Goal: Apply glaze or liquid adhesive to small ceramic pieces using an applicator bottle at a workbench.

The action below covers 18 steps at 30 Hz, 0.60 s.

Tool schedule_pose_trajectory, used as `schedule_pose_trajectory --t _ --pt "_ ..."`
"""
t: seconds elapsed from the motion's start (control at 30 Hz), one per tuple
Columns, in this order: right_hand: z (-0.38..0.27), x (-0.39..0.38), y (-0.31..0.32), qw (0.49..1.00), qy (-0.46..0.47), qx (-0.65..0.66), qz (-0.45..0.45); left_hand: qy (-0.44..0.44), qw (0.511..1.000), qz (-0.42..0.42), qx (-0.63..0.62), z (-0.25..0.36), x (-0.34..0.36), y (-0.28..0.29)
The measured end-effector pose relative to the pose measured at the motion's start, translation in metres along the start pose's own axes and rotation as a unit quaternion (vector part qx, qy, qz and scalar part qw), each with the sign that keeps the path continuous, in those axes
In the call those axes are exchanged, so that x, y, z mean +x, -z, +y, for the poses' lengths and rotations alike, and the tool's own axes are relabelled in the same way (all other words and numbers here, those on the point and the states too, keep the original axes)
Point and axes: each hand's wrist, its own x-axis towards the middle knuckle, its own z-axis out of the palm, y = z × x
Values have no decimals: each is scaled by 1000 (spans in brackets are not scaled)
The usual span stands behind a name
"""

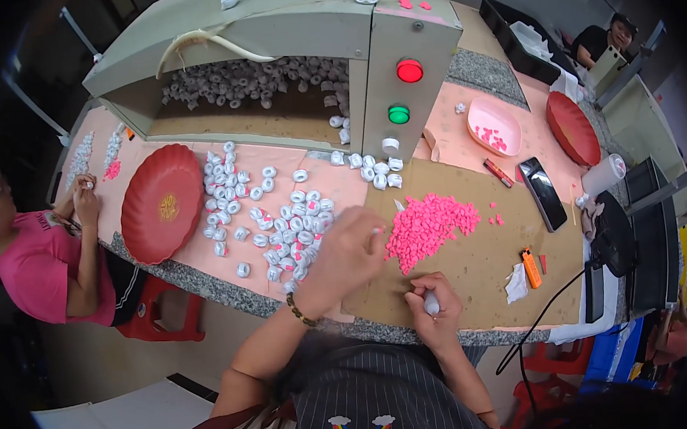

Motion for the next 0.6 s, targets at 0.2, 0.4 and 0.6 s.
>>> schedule_pose_trajectory --t 0.2,0.4,0.6 --pt "-4 6 3 998 44 -21 -33 41 973 -50 220 -72 45 23" --pt "5 4 2 992 -13 118 -33 31 977 33 210 -93 83 7" --pt "5 0 3 979 -88 186 12 62 980 -73 175 -86 88 18"
